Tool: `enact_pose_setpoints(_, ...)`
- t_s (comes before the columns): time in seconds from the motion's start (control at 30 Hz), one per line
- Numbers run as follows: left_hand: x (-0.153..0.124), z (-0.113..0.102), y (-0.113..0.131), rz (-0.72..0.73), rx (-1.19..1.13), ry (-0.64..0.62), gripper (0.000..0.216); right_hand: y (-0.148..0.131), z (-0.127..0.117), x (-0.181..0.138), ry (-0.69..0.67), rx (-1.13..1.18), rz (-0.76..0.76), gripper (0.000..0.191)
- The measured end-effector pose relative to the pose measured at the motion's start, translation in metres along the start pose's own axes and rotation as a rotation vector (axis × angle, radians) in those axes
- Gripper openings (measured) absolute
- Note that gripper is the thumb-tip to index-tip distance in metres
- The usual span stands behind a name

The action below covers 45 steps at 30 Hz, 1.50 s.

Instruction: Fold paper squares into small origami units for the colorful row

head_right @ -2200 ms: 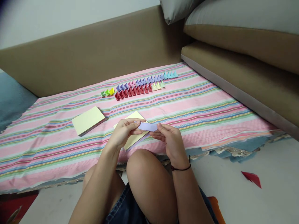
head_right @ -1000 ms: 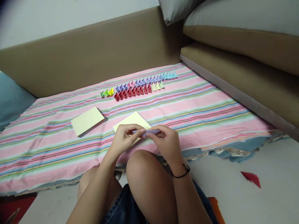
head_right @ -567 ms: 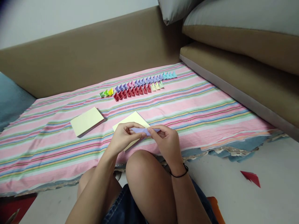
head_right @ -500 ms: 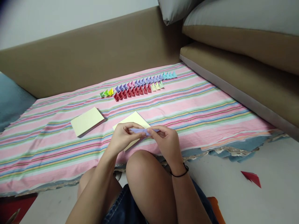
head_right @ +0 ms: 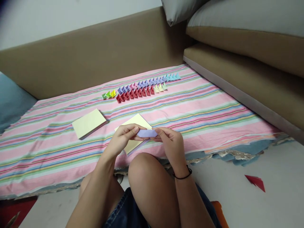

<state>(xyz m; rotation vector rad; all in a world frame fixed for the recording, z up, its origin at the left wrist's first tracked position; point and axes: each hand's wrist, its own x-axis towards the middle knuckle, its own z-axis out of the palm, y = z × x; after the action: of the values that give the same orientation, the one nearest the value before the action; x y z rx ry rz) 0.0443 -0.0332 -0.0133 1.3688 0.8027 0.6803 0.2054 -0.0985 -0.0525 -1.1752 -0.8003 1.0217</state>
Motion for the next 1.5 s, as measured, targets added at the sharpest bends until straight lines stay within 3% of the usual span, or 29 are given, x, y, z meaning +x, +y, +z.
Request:
enact_pose_setpoints(0.1, 0.000, 0.001, 0.000, -0.003, -0.008, 0.023, 0.032, -0.001, 0.000, -0.001, 0.032, -0.021, -0.034, 0.020)
enact_pose_setpoints(0.2, 0.002, 0.003, -0.003, 0.048, -0.015, 0.129, 0.036, -0.003, 0.002, -0.003, 0.049, -0.022, -0.070, 0.019)
enact_pose_setpoints(0.3, 0.004, 0.005, -0.007, 0.142, -0.046, 0.255, 0.029, -0.005, 0.005, -0.006, -0.011, 0.022, -0.091, 0.019)
enact_pose_setpoints(0.4, 0.005, 0.008, -0.007, 0.171, -0.086, 0.295, 0.027, -0.006, 0.009, -0.008, -0.068, 0.028, -0.111, 0.019)
enact_pose_setpoints(0.67, 0.002, 0.015, -0.001, 0.168, 0.043, 0.277, 0.033, -0.005, 0.014, -0.007, -0.122, 0.017, -0.032, 0.028)
enact_pose_setpoints(0.9, 0.000, 0.015, -0.005, 0.157, 0.172, 0.139, 0.048, -0.004, 0.015, -0.006, -0.086, 0.041, 0.026, 0.023)
enact_pose_setpoints(1.17, -0.002, 0.011, -0.009, 0.205, 0.423, 0.054, 0.043, 0.002, 0.013, -0.005, -0.110, -0.021, 0.110, 0.033)
enact_pose_setpoints(1.5, -0.004, 0.018, -0.005, 0.189, 0.347, 0.029, 0.043, 0.004, 0.012, -0.005, -0.101, -0.116, 0.087, 0.032)
